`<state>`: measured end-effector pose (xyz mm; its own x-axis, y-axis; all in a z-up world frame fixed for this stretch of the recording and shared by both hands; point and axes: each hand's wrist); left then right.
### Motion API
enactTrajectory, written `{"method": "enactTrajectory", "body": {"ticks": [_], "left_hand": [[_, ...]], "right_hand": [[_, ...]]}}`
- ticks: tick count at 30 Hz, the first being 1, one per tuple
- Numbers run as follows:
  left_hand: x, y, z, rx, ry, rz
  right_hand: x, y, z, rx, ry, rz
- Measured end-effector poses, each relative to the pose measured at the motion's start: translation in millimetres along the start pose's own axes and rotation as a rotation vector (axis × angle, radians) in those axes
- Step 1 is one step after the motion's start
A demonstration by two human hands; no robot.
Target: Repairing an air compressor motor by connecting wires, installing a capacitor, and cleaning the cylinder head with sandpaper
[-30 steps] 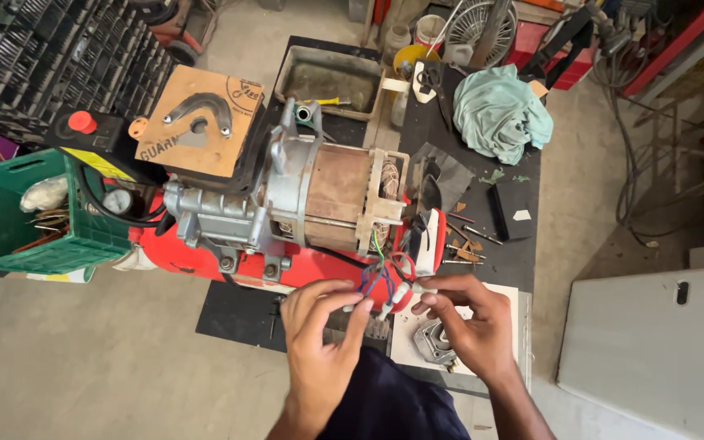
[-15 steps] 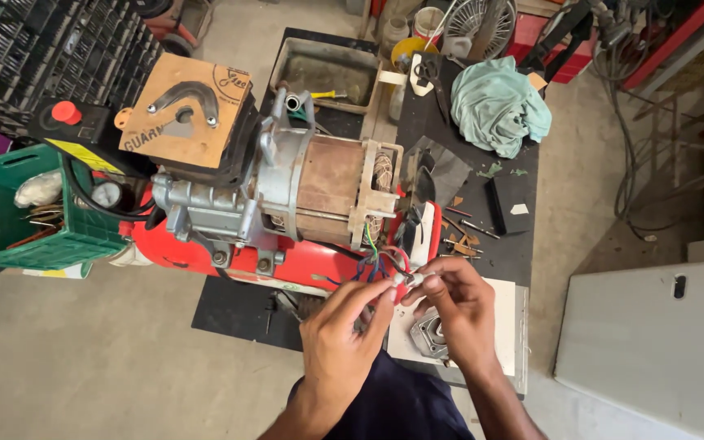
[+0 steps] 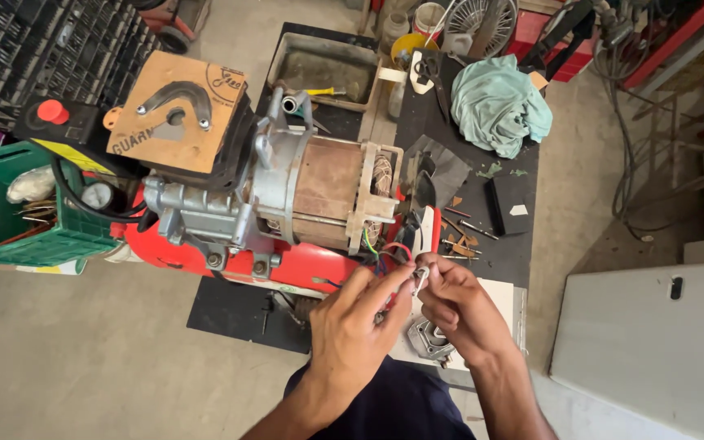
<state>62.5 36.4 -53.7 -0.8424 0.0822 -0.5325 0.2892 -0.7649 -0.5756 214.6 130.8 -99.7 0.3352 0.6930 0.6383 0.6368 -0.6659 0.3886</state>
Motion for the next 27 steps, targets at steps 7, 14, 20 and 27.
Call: {"method": "enactTrajectory", "body": {"ticks": [7, 14, 20, 27], "left_hand": [[-3, -15, -3, -0.041, 0.026, -0.036], [-2, -16, -6, -0.058, 0.014, -0.023], [0, -13, -8, -0.047, 0.029, -0.019], [2, -12, -7, -0.038, 0.064, -0.009]], "right_hand": [[-7, -14, 30, 0.006, -0.186, -0.124], [-10, -18, 39, 0.040, -0.241, -0.149], [-8, -21, 35, 0.131, -0.245, -0.154], [-1, -19, 25, 0.174, -0.110, -0.052]]}}
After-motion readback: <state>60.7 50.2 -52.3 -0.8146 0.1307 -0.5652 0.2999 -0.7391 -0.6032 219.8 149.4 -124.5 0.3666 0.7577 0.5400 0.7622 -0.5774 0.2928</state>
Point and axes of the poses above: each hand's wrist, its own y-axis away from the middle knuckle, its own z-axis out of the back of the hand, x = y × z, and after that the axes turned 3 degrees about -y, right-handed
